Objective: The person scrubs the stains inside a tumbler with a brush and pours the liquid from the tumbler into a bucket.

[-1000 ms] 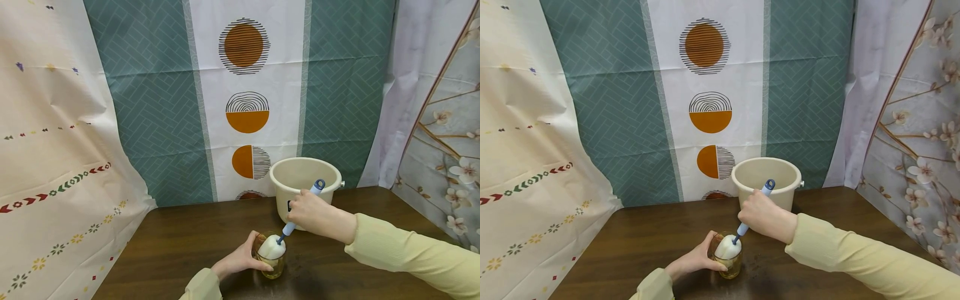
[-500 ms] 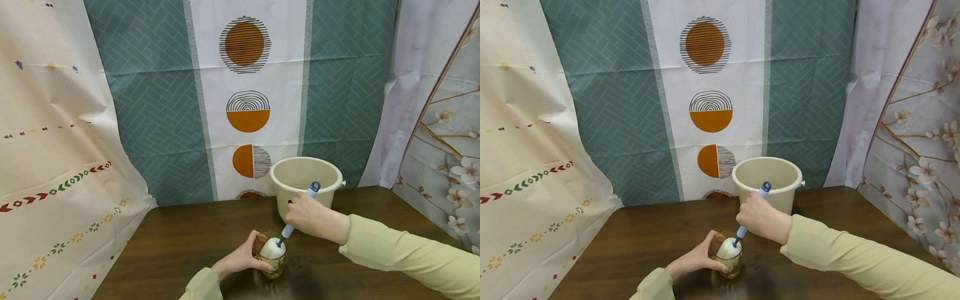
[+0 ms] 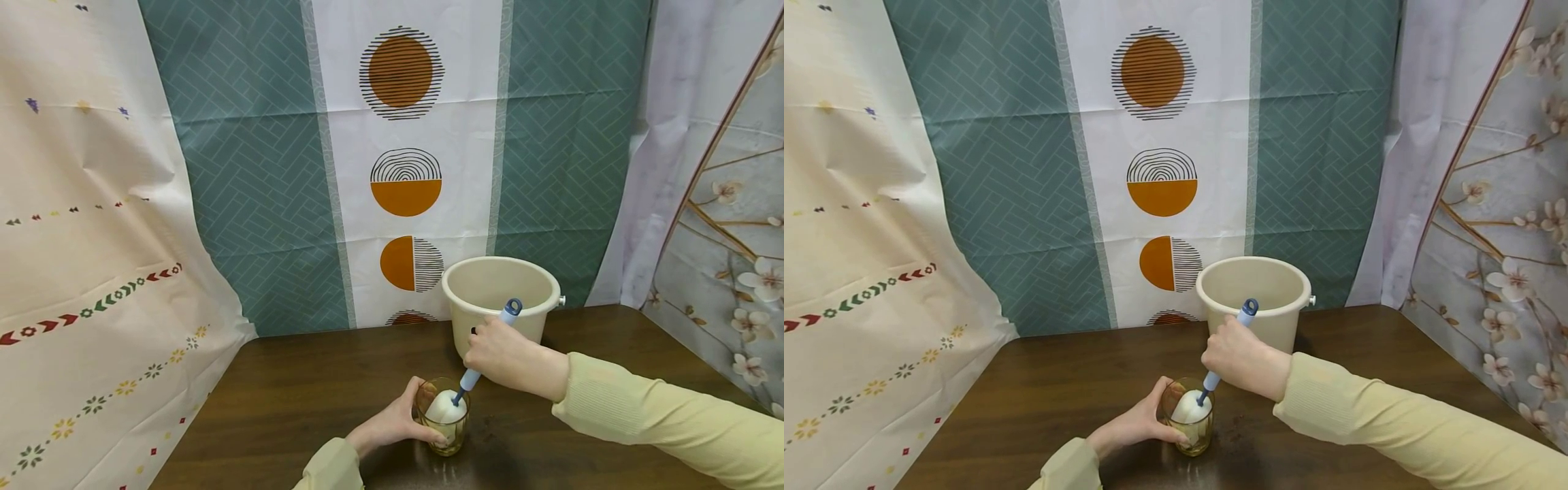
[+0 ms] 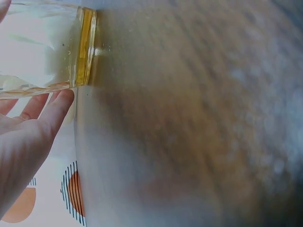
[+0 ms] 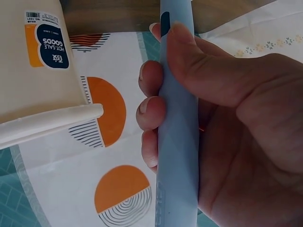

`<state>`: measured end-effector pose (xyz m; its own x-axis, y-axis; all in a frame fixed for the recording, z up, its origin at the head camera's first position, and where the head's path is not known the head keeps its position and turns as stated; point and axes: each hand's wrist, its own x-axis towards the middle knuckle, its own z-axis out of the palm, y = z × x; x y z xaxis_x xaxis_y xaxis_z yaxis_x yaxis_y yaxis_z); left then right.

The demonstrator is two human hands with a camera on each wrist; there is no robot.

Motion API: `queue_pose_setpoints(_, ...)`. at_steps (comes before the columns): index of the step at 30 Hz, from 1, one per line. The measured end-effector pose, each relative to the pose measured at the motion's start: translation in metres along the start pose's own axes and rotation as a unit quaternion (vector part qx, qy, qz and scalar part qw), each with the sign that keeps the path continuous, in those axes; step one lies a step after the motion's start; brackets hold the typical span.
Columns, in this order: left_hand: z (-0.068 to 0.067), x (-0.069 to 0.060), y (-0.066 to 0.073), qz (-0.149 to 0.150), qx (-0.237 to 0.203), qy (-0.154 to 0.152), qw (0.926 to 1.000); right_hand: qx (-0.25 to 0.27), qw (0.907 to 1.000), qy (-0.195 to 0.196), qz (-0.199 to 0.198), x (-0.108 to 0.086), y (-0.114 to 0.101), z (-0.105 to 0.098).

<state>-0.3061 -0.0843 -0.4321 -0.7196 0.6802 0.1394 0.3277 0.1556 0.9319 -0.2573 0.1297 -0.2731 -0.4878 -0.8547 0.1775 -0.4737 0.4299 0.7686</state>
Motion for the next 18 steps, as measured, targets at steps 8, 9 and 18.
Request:
queue_pose_setpoints(8,-0.0022,0.0012,-0.0027,-0.012,-0.010,-0.005,0.9999,-0.008,1.0000,0.003,-0.003,-0.0033,0.0006,-0.0001)
queue_pose_setpoints(9,-0.0023,0.0011,-0.0030,-0.011,-0.009,-0.005,0.9999,-0.009,0.9999,0.003,-0.005,-0.0035,0.0007,-0.0001)
queue_pose_setpoints(18,-0.0010,0.0014,-0.0037,-0.001,0.004,0.001,1.0000,-0.001,0.9997,0.019,-0.013,-0.0033,0.0059,-0.0033)
